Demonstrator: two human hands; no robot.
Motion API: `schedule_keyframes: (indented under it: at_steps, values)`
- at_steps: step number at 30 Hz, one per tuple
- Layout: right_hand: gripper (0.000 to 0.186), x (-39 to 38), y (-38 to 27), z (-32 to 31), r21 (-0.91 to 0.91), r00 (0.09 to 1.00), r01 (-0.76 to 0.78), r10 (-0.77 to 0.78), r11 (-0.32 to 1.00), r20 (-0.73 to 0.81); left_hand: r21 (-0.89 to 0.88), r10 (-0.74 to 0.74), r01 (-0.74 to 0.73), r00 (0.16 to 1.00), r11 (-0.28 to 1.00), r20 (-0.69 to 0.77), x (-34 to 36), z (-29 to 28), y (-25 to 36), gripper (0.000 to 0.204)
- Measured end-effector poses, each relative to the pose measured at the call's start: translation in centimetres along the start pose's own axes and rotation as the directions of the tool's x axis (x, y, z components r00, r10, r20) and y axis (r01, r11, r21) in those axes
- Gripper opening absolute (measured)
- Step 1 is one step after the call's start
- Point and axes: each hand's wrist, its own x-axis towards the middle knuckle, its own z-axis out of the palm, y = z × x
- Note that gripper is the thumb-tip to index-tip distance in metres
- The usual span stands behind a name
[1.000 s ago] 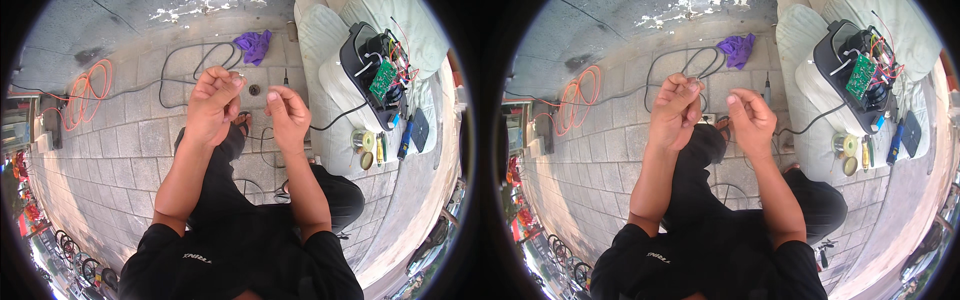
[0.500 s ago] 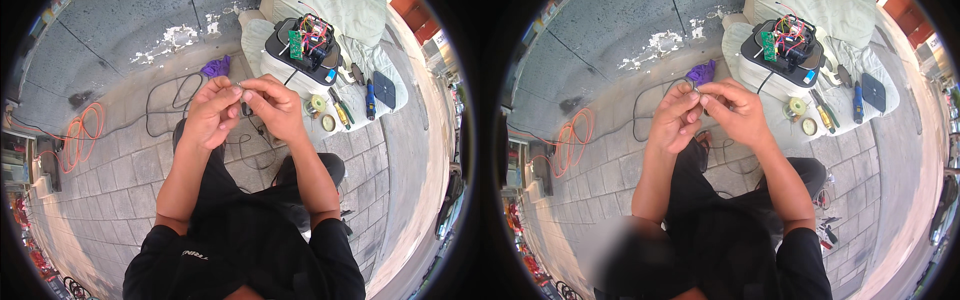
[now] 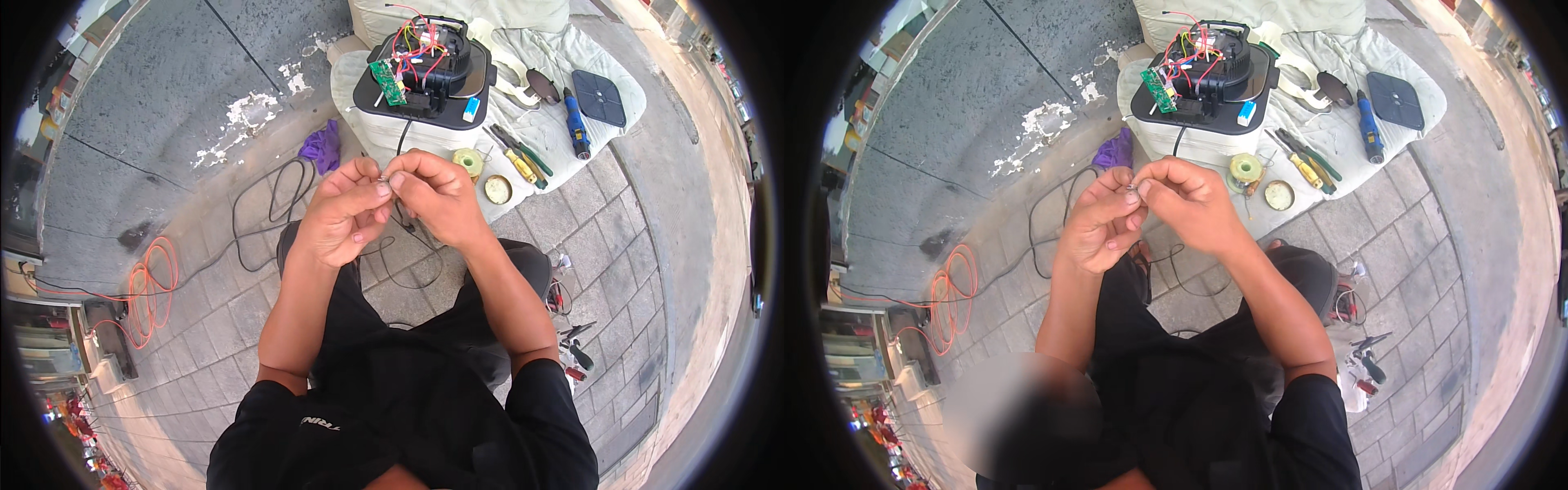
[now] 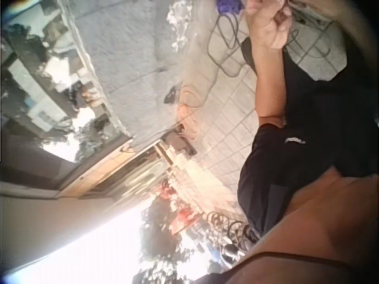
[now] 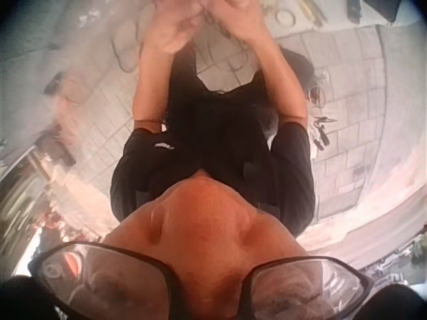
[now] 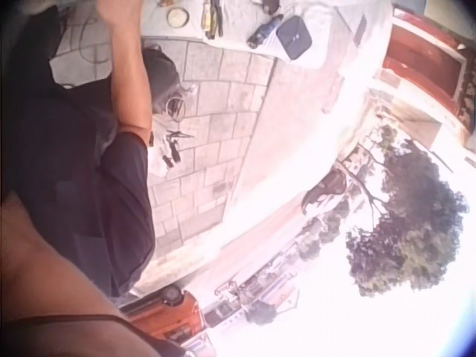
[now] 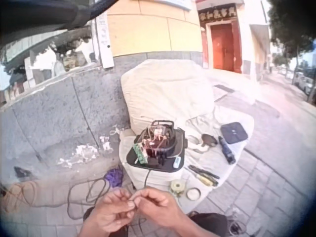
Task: The person uses a soldering iron to tin a small component and then solders it onto a circuit board. They handle solder wire, a soldering iron, and a circuit board, and briefly wipe the iron tip with a cloth.
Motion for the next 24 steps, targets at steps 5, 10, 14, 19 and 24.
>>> schedule_keyframes:
  at_steps: [5,10,14,19,24]
  values:
    - [0.013,2.1,1.1,-2.5,0.051,0.985,-0.073,0.080,0.996,-0.152,0.068,0.045,-0.042,0.998,0.997,-0.049,3.5,-0.1,-1.3,0.017]
    - [0.012,4.9,0.3,-4.8,-0.033,0.972,-0.122,0.113,0.992,-0.206,0.388,0.250,-0.184,0.960,0.903,-0.125,6.2,0.6,-1.7,0.037]
    - [0.012,7.4,0.3,-6.0,-0.051,0.962,-0.125,0.108,0.991,-0.250,0.712,0.413,-0.293,0.911,0.638,0.004,8.9,-1.9,-0.4,0.050]
    - [0.012,11.6,-1.0,-6.9,-0.196,0.945,-0.111,0.042,0.974,-0.326,0.975,0.657,-0.191,0.751,0.114,0.071,12.4,-3.6,2.4,0.065]
    - [0.022,14.7,-0.9,-7.8,-0.530,0.943,-0.138,-0.052,0.837,-0.328,0.987,0.711,-0.069,0.701,0.149,-0.058,14.9,-3.7,1.6,0.082]
